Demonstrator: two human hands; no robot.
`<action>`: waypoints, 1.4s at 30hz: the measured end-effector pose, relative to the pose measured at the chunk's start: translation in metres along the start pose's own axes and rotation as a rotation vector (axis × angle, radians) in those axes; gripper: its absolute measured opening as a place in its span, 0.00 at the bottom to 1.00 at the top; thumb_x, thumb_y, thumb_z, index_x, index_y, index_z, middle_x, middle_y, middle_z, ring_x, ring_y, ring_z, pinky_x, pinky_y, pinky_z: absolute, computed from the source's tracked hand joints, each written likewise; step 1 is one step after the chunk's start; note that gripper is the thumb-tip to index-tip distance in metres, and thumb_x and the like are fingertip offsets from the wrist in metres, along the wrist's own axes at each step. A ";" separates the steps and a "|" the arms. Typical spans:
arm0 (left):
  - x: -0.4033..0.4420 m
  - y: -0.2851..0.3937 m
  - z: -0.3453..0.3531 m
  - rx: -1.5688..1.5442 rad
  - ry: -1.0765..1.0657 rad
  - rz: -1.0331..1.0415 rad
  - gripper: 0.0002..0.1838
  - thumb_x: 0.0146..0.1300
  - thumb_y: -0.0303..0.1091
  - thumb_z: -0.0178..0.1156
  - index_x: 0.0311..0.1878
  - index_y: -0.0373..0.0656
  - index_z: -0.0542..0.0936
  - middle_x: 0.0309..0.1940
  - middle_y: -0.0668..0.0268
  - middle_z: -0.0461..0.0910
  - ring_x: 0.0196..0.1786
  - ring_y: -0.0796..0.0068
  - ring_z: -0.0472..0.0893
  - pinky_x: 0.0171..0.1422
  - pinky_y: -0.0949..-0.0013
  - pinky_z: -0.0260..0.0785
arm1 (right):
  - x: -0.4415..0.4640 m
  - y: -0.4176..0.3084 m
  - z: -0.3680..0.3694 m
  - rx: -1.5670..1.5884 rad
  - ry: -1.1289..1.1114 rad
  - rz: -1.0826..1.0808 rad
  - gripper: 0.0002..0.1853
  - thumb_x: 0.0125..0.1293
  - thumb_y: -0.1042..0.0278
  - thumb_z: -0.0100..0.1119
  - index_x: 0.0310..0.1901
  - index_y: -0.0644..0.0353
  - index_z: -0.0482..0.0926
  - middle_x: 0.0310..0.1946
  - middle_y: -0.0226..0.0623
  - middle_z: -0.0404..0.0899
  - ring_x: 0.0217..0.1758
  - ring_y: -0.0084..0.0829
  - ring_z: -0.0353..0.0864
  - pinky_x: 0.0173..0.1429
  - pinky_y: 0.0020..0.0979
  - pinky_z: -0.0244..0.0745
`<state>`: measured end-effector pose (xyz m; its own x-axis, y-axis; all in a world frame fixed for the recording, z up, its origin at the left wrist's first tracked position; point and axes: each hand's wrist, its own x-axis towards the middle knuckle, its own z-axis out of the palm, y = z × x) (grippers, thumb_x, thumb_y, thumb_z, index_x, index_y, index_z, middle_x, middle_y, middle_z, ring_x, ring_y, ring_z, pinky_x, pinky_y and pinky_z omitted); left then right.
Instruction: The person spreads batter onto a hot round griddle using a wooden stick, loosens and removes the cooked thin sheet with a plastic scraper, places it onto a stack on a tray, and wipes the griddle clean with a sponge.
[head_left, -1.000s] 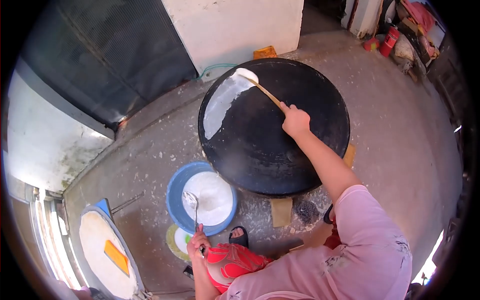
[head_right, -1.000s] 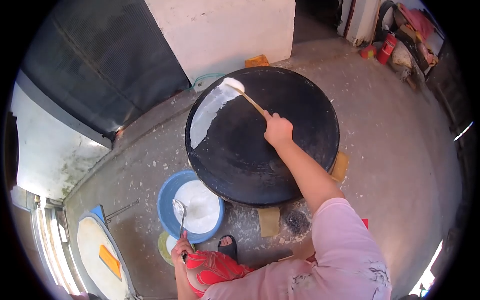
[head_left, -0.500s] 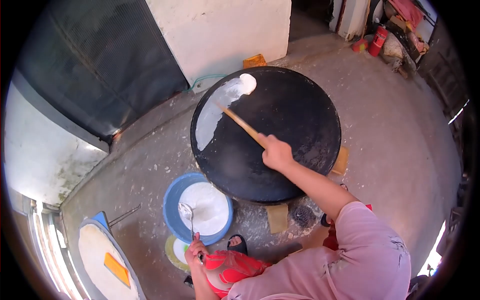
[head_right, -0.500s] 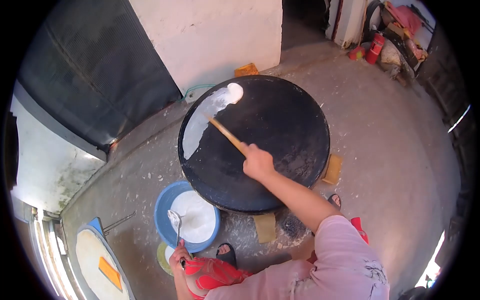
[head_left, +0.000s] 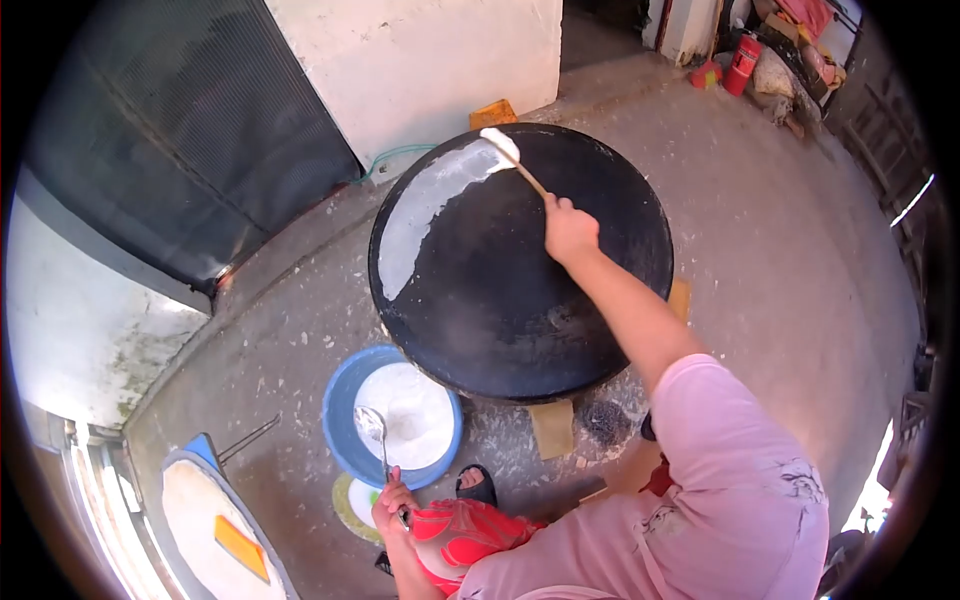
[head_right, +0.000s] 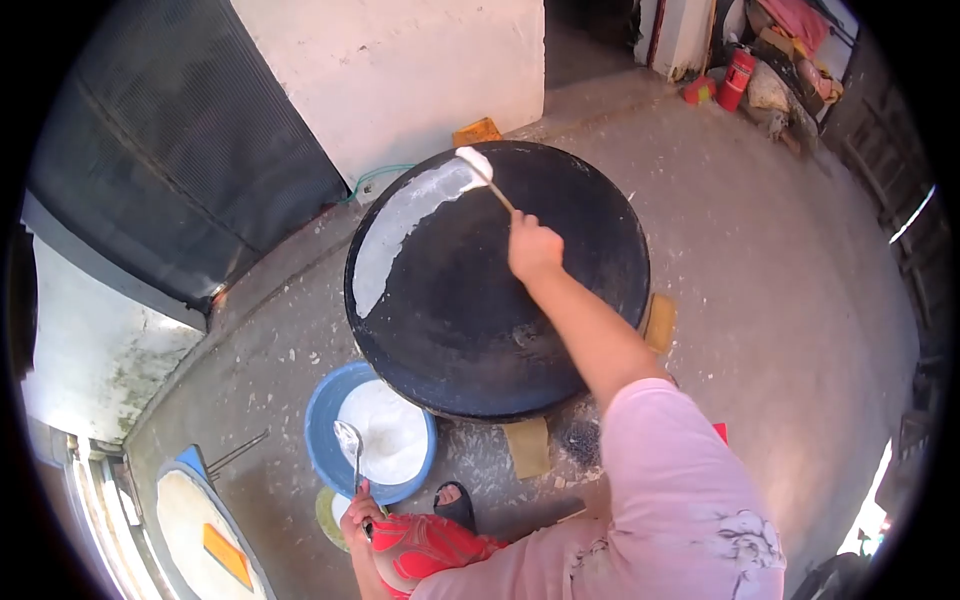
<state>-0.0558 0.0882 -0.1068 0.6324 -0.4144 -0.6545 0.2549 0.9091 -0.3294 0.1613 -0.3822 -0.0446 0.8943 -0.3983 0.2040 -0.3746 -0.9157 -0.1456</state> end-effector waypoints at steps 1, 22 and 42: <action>0.001 0.000 0.001 -0.022 -0.025 -0.028 0.16 0.64 0.26 0.38 0.48 0.24 0.68 0.18 0.68 0.66 0.16 0.80 0.65 0.17 0.78 0.59 | -0.012 0.003 -0.007 0.052 -0.010 0.028 0.24 0.53 0.71 0.50 0.54 0.61 0.65 0.39 0.43 0.73 0.34 0.40 0.79 0.35 0.38 0.76; -0.001 -0.002 0.009 0.024 0.013 -0.051 0.16 0.64 0.27 0.38 0.48 0.24 0.69 0.18 0.68 0.67 0.16 0.80 0.65 0.17 0.78 0.59 | -0.012 0.039 -0.022 -0.089 0.013 0.089 0.14 0.61 0.71 0.44 0.49 0.61 0.68 0.38 0.41 0.74 0.36 0.38 0.80 0.36 0.35 0.77; -0.067 -0.060 0.077 0.091 -0.012 0.200 0.18 0.65 0.28 0.35 0.48 0.23 0.67 0.20 0.67 0.67 0.16 0.80 0.66 0.15 0.79 0.61 | 0.006 0.137 -0.027 1.039 -0.385 0.563 0.20 0.67 0.66 0.37 0.60 0.40 0.66 0.20 0.28 0.71 0.11 0.18 0.55 0.13 0.21 0.51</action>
<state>-0.0575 0.0644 0.0092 0.6857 -0.2251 -0.6922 0.1878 0.9735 -0.1305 0.1084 -0.5110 -0.0368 0.7518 -0.5191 -0.4067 -0.5148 -0.0766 -0.8539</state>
